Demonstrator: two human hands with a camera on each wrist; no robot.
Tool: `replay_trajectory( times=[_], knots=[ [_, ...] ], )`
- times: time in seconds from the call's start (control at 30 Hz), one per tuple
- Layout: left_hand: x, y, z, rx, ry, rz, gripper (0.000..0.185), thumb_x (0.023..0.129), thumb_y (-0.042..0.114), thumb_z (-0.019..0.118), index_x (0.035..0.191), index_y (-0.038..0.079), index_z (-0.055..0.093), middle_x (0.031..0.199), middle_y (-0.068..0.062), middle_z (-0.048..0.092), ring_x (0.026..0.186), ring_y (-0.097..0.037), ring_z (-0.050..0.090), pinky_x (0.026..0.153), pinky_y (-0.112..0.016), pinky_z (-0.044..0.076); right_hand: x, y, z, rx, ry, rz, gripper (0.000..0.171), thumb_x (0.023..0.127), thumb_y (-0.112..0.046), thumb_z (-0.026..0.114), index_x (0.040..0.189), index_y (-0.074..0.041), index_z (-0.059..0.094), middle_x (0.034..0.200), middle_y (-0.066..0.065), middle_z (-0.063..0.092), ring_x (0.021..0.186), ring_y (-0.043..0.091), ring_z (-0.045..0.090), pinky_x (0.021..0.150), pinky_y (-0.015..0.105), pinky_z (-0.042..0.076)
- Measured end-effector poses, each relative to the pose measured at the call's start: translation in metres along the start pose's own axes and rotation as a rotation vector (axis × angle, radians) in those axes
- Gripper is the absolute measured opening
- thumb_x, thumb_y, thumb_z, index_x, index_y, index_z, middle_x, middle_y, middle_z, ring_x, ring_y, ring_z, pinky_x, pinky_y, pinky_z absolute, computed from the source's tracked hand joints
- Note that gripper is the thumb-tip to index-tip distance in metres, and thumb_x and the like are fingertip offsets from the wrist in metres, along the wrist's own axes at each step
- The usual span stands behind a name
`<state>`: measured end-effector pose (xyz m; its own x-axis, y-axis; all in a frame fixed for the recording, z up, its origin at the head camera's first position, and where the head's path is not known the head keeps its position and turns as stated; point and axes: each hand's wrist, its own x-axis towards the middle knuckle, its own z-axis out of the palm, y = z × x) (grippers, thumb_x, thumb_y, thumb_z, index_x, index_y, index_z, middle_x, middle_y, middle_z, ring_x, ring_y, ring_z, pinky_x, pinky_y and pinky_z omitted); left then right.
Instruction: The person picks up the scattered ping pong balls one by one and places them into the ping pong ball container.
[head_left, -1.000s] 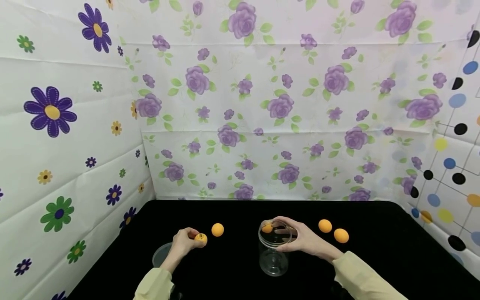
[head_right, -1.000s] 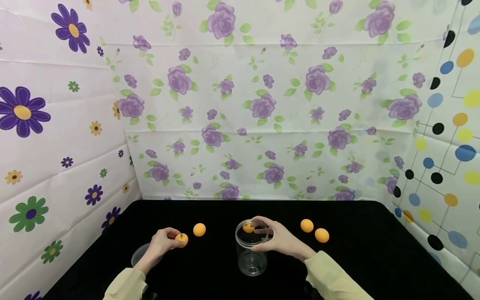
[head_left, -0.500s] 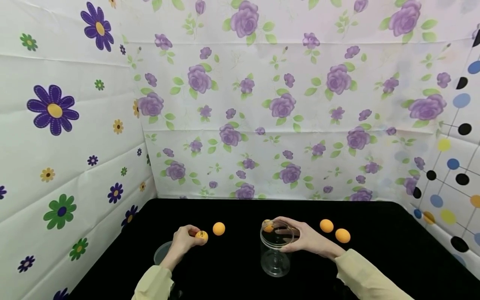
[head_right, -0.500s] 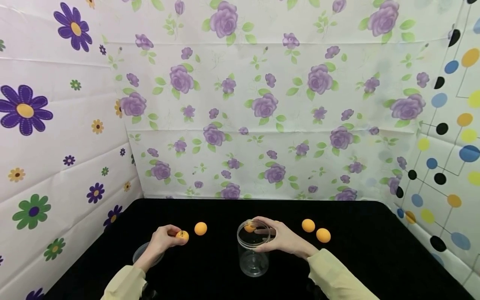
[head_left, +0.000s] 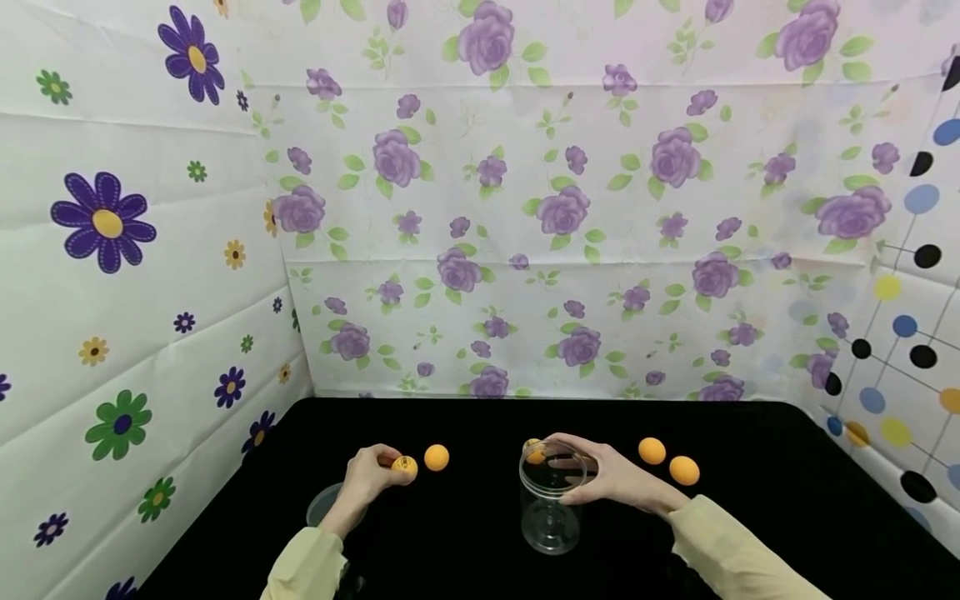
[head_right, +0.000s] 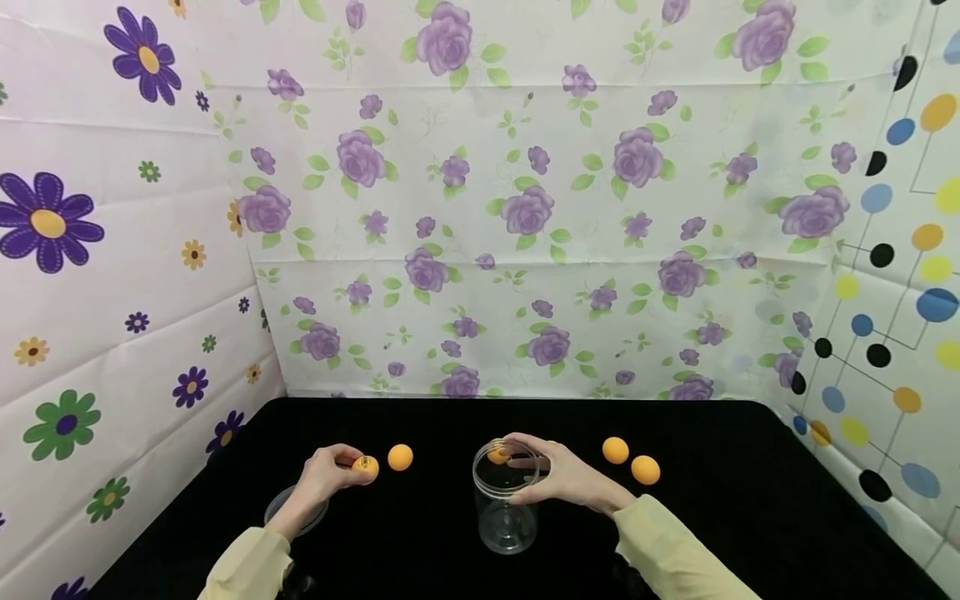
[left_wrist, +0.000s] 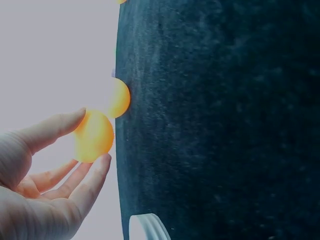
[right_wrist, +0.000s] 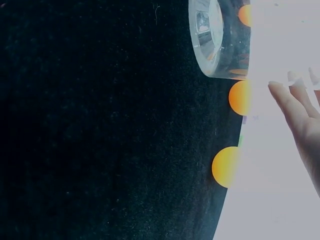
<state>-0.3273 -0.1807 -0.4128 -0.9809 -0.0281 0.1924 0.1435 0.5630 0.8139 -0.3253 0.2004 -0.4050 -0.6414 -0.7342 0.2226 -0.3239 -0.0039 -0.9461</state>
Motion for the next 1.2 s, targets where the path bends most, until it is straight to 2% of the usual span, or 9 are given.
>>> replay_trajectory(
  times=[0.23, 0.5, 0.7, 0.93, 1.2],
  knots=[
    [0.003, 0.009, -0.003, 0.042, -0.008, 0.018, 0.032, 0.067, 0.006, 0.079, 0.092, -0.004, 0.063, 0.081, -0.008, 0.06, 0.071, -0.022, 0.058, 0.062, -0.035, 0.049, 0.0, 0.0, 0.0, 0.018, -0.016, 0.009, 0.067, 0.086, -0.004, 0.061, 0.142, -0.005, 0.025, 0.138, 0.018, 0.031, 0.124, 0.033, 0.032, 0.094, 0.042, 0.034],
    [0.008, 0.013, -0.004, 0.054, -0.035, -0.004, 0.034, 0.069, 0.012, 0.079, 0.095, -0.003, 0.063, 0.082, -0.006, 0.06, 0.073, -0.02, 0.056, 0.064, -0.035, 0.048, 0.0, 0.001, 0.0, 0.029, -0.015, 0.01, 0.066, 0.086, -0.004, 0.061, 0.142, -0.005, 0.025, 0.138, 0.022, 0.028, 0.124, 0.036, 0.029, 0.095, 0.043, 0.033],
    [0.011, 0.019, -0.003, 0.026, -0.049, 0.002, 0.036, 0.068, 0.012, 0.08, 0.096, -0.004, 0.063, 0.083, -0.006, 0.06, 0.074, -0.02, 0.057, 0.065, -0.035, 0.048, 0.0, 0.001, 0.0, 0.008, -0.005, 0.008, 0.065, 0.086, -0.005, 0.062, 0.141, -0.007, 0.028, 0.137, 0.02, 0.031, 0.124, 0.035, 0.031, 0.094, 0.04, 0.035],
    [0.014, 0.027, 0.001, 0.037, -0.017, 0.049, 0.035, 0.067, 0.009, 0.079, 0.096, -0.004, 0.063, 0.083, -0.006, 0.061, 0.075, -0.021, 0.058, 0.065, -0.034, 0.049, 0.0, 0.004, -0.002, 0.007, -0.014, 0.0, 0.065, 0.086, -0.005, 0.062, 0.141, -0.007, 0.028, 0.137, 0.022, 0.03, 0.123, 0.037, 0.031, 0.093, 0.04, 0.036],
    [0.017, 0.031, 0.001, -0.005, -0.041, 0.034, 0.036, 0.069, 0.01, 0.079, 0.097, -0.004, 0.063, 0.085, -0.006, 0.061, 0.076, -0.021, 0.059, 0.066, -0.034, 0.049, -0.001, 0.004, -0.001, 0.02, -0.019, -0.003, 0.066, 0.086, -0.004, 0.061, 0.142, -0.007, 0.027, 0.138, 0.023, 0.028, 0.124, 0.037, 0.03, 0.095, 0.043, 0.033]
  ],
)
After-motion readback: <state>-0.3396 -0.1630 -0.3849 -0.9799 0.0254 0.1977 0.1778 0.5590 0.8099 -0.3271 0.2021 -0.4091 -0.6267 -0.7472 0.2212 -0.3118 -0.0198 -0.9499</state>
